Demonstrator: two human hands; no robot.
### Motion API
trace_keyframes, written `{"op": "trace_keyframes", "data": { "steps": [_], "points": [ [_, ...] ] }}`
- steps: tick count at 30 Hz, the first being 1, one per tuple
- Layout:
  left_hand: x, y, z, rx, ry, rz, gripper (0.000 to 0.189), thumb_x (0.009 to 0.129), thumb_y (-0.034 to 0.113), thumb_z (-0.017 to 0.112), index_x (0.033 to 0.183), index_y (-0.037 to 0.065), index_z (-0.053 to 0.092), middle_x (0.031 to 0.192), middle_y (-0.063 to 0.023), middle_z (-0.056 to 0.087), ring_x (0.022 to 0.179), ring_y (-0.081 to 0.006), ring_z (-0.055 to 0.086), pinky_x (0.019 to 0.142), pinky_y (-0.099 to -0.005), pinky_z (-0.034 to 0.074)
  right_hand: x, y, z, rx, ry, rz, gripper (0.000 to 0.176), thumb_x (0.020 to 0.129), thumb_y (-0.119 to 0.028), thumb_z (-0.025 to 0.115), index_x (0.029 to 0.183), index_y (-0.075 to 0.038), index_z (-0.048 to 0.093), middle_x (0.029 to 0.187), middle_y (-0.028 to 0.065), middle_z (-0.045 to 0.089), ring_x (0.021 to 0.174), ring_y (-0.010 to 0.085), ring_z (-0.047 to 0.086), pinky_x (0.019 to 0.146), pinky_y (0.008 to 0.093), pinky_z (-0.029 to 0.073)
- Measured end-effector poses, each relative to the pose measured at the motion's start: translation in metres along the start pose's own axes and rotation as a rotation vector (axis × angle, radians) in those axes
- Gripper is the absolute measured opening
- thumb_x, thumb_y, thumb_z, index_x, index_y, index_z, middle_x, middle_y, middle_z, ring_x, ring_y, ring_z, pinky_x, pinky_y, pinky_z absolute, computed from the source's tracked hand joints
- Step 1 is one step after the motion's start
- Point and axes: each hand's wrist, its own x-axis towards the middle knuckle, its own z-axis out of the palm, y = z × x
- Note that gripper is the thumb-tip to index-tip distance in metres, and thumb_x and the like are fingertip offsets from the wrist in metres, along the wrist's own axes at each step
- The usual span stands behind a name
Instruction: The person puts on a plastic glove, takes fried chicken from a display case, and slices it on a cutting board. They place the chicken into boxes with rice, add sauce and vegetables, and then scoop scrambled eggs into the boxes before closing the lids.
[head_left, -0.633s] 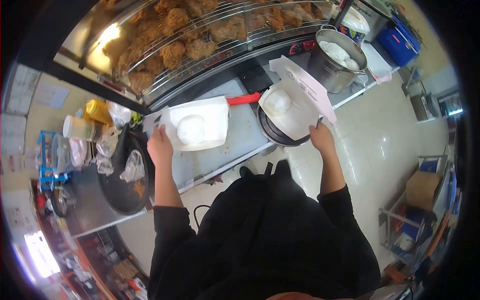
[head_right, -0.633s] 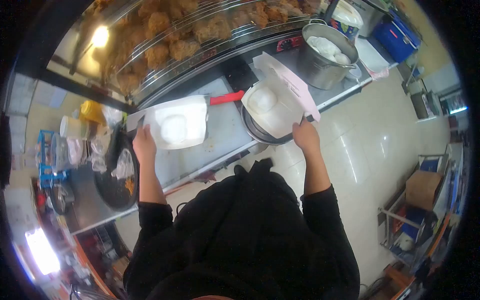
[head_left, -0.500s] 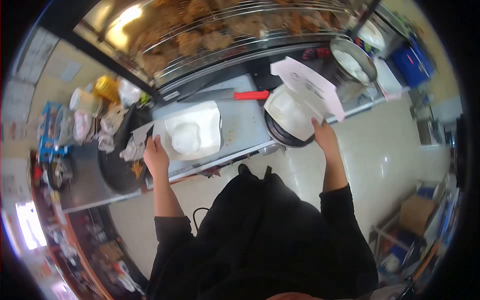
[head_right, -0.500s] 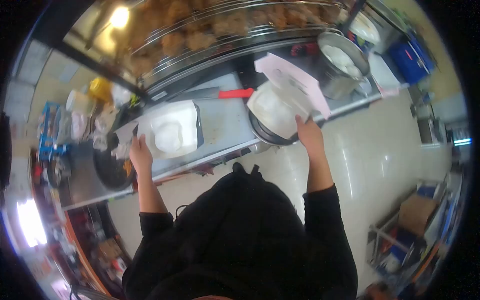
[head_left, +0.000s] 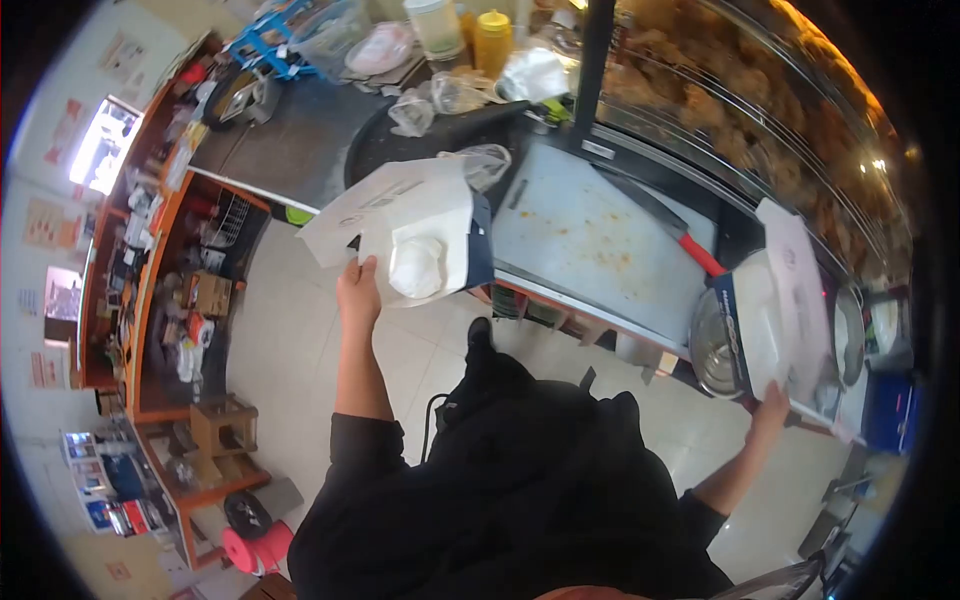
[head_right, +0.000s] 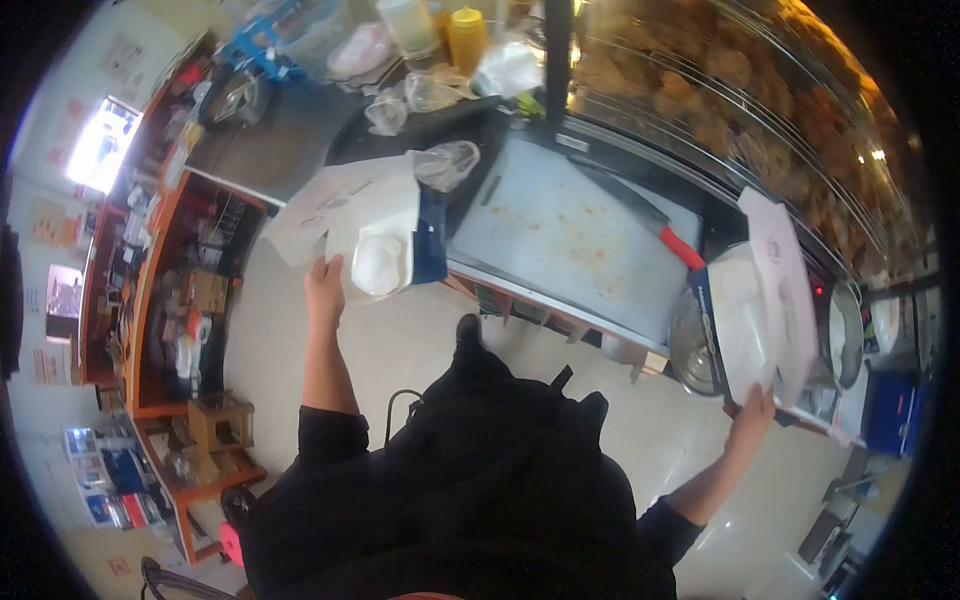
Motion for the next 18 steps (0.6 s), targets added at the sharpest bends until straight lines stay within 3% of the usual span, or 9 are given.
{"op": "trace_keyframes", "data": {
  "steps": [5, 6, 8, 10, 11, 13, 15, 17, 18],
  "points": [
    [0.064, -0.069, -0.057, -0.056, 0.146, -0.109, 0.033, 0.092, 0.024, 0.057, 0.080, -0.007, 0.053, 0.069, -0.0174, 0.055, 0.065, -0.0231, 0.043, 0.064, -0.0367, 0.041, -0.054, -0.092, 0.078, -0.135, -0.135, -0.416, 0.043, 0.094, -0.026, 0.050, 0.126, 0.003, 0.052, 0.109, 0.0143, 0.062, 0.092, 0.0215, 0.060, 0.079, 0.0319, 0.049],
    [0.081, -0.083, -0.070, -0.065, 0.157, -0.133, 0.033, 0.092, 0.023, 0.056, 0.080, -0.007, 0.053, 0.069, -0.0167, 0.055, 0.064, -0.0232, 0.042, 0.064, -0.0365, 0.040, -0.070, -0.117, 0.108, -0.199, -0.228, -0.407, 0.042, 0.094, -0.025, 0.050, 0.124, 0.004, 0.053, 0.108, 0.0138, 0.062, 0.092, 0.0215, 0.060, 0.081, 0.0319, 0.047],
    [0.115, -0.112, -0.094, -0.086, 0.159, -0.177, 0.033, 0.092, 0.024, 0.056, 0.093, -0.009, 0.059, 0.082, -0.0198, 0.063, 0.075, -0.0266, 0.055, 0.073, -0.0361, 0.045, -0.098, -0.171, 0.183, -0.319, -0.412, -0.390, 0.040, 0.094, -0.025, 0.050, 0.121, 0.005, 0.055, 0.105, 0.0127, 0.063, 0.092, 0.0216, 0.059, 0.086, 0.0320, 0.043],
    [0.155, -0.158, -0.115, -0.114, 0.213, -0.185, 0.036, 0.092, 0.024, 0.055, 0.104, -0.010, 0.060, 0.092, -0.0226, 0.066, 0.084, -0.0293, 0.062, 0.079, -0.0360, 0.046, -0.110, -0.194, 0.277, -0.136, -0.573, -0.537, 0.036, 0.094, -0.023, 0.050, 0.117, 0.004, 0.059, 0.101, 0.0106, 0.064, 0.088, 0.0178, 0.058, 0.081, 0.0302, 0.045],
    [0.170, -0.165, -0.132, -0.049, 0.191, -0.220, 0.043, 0.092, 0.025, 0.054, 0.116, -0.011, 0.057, 0.105, -0.0268, 0.065, 0.099, -0.0332, 0.063, 0.086, -0.0369, 0.046, -0.123, -0.215, 0.327, -0.068, -0.669, -0.495, 0.035, 0.094, -0.023, 0.050, 0.116, 0.003, 0.059, 0.097, 0.0093, 0.065, 0.085, 0.0157, 0.058, 0.078, 0.0288, 0.045],
    [0.193, -0.178, -0.154, 0.087, 0.244, -0.246, 0.043, 0.093, 0.026, 0.053, 0.115, -0.011, 0.057, 0.106, -0.0272, 0.064, 0.099, -0.0349, 0.063, 0.086, -0.0385, 0.046, -0.133, -0.248, 0.427, -0.095, -0.865, -0.493, 0.033, 0.094, -0.022, 0.048, 0.115, 0.002, 0.059, 0.088, 0.0063, 0.064, 0.074, 0.0122, 0.059, 0.062, 0.0260, 0.047],
    [0.217, -0.201, -0.165, 0.163, 0.322, -0.211, 0.041, 0.092, 0.027, 0.052, 0.109, -0.009, 0.060, 0.105, -0.0278, 0.064, 0.097, -0.0391, 0.062, 0.084, -0.0424, 0.046, -0.162, -0.289, 0.528, -0.091, -0.996, -0.421, 0.035, 0.092, -0.022, 0.046, 0.115, 0.002, 0.058, 0.080, 0.0076, 0.065, 0.062, 0.0165, 0.063, 0.049, 0.0286, 0.050],
    [0.236, -0.201, -0.174, 0.224, 0.283, -0.228, 0.038, 0.091, 0.028, 0.052, 0.104, -0.007, 0.062, 0.100, -0.0277, 0.064, 0.094, -0.0415, 0.061, 0.081, -0.0442, 0.047, -0.183, -0.316, 0.623, -0.105, -1.164, -0.349, 0.034, 0.091, -0.021, 0.047, 0.111, 0.005, 0.056, 0.088, 0.0152, 0.064, 0.066, 0.0246, 0.066, 0.049, 0.0323, 0.052],
    [0.247, -0.199, -0.175, 0.259, 0.250, -0.223, 0.037, 0.091, 0.028, 0.052, 0.101, -0.006, 0.063, 0.097, -0.0277, 0.064, 0.092, -0.0427, 0.061, 0.079, -0.0451, 0.047, -0.188, -0.307, 0.678, -0.012, -1.139, -0.299, 0.032, 0.088, -0.021, 0.052, 0.105, 0.006, 0.059, 0.089, 0.0183, 0.065, 0.066, 0.0285, 0.067, 0.052, 0.0344, 0.053]
  ]
}}
